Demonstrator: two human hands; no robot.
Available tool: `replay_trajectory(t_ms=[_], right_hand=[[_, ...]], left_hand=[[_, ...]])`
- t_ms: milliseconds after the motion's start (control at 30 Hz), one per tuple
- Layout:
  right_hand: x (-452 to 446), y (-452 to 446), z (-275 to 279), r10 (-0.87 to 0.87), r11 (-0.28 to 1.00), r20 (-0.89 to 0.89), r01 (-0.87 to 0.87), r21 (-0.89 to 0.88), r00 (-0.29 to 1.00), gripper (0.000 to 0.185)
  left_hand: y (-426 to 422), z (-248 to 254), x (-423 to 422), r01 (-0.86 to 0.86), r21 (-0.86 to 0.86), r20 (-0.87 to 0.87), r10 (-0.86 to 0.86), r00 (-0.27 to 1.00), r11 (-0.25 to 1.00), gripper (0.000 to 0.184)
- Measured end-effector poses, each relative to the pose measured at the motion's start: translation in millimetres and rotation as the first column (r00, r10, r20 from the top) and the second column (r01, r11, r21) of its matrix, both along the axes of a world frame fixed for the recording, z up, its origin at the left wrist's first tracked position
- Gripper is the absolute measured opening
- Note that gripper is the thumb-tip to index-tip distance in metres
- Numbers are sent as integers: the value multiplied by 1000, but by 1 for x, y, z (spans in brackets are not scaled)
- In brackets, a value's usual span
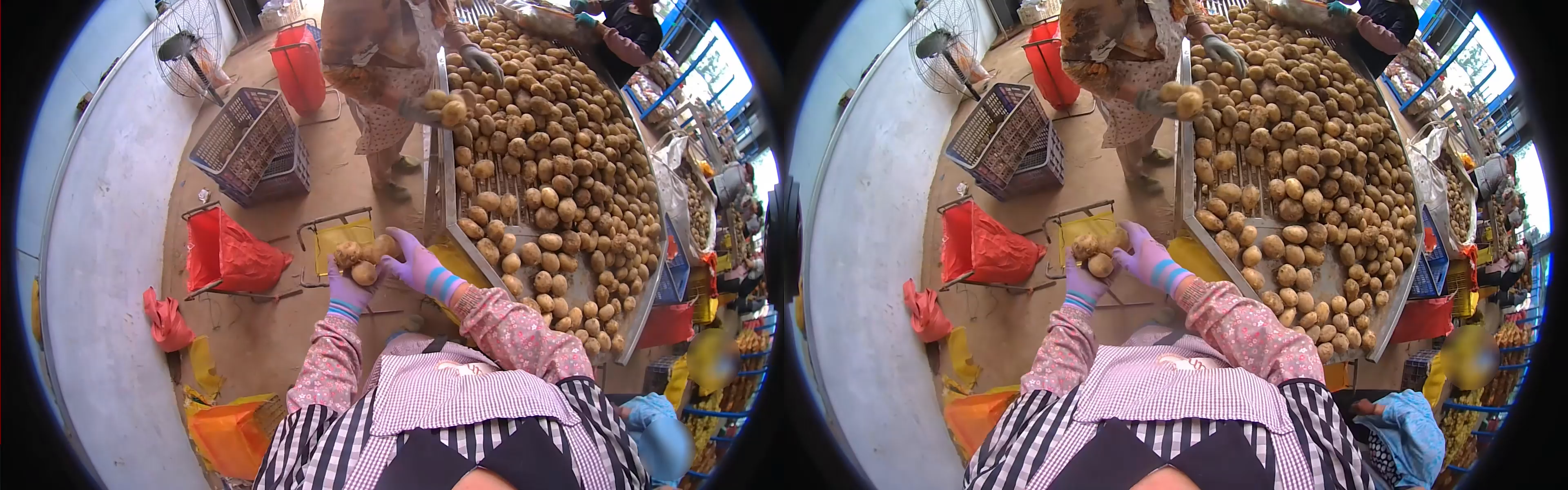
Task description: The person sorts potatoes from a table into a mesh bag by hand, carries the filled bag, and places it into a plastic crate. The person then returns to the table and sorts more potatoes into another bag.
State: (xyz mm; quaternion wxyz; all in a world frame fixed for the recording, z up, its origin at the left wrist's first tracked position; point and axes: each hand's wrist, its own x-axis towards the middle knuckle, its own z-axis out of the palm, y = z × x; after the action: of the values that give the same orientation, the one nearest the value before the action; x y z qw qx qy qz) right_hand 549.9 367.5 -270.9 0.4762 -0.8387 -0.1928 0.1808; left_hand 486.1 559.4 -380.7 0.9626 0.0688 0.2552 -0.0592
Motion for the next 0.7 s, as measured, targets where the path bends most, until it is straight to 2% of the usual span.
replay_trajectory(t_ms=[33,67,100,167,233,267,333,367,433,467,500,533,567,633,700], right_hand=[[3,6,-2,36,998,68,-33,-51,997,65],[4,8,-3,35,998,69,-31,-52,997,65],[4,7,-8,27,997,31,-25,-78,999,63],[5,-1,-20,-4,994,-9,3,-109,1000,62],[8,-25,-34,-12,992,192,37,-124,981,57],[9,-41,-33,-66,986,197,94,-137,978,57],[11,-73,-33,-135,859,531,366,-358,837,53],[15,-93,-37,-170,839,536,406,-361,827,53],[19,-144,-60,-117,676,609,512,-529,784,47],[12,-164,-56,-147,662,610,536,-524,778,47],[4,-185,-49,-155,591,536,512,-623,830,45],[-5,-208,-45,-171,518,456,473,-713,874,44],[-18,-231,-60,-188,501,531,546,-672,826,37],[-43,-266,-69,-352,437,461,578,-689,815,39],[-72,-291,-74,-438,376,472,632,-677,765,40]], left_hand=[[13,-7,5,21,24,-85,-19,996,1000,75],[23,-14,5,94,92,-78,-86,993,991,71],[28,-12,5,98,91,-77,-91,993,991,71],[32,-10,7,130,236,-466,-5,885,963,68],[41,-29,4,108,206,-437,-8,900,973,64],[38,-30,4,163,194,-432,-65,899,967,64],[28,-25,9,188,251,-408,-72,910,949,62],[18,-23,14,230,247,-402,-116,908,941,62],[4,-19,24,352,297,-398,-220,890,887,56],[-6,-14,33,398,288,-409,-264,873,871,49],[-15,-10,43,425,296,-406,-290,867,855,49],[-25,-6,54,471,355,-321,-368,873,807,48],[-37,-3,65,509,413,-237,-451,861,755,47],[-67,19,88,530,455,-188,-505,843,716,46],[-100,42,109,477,735,-87,-630,772,482,44]])
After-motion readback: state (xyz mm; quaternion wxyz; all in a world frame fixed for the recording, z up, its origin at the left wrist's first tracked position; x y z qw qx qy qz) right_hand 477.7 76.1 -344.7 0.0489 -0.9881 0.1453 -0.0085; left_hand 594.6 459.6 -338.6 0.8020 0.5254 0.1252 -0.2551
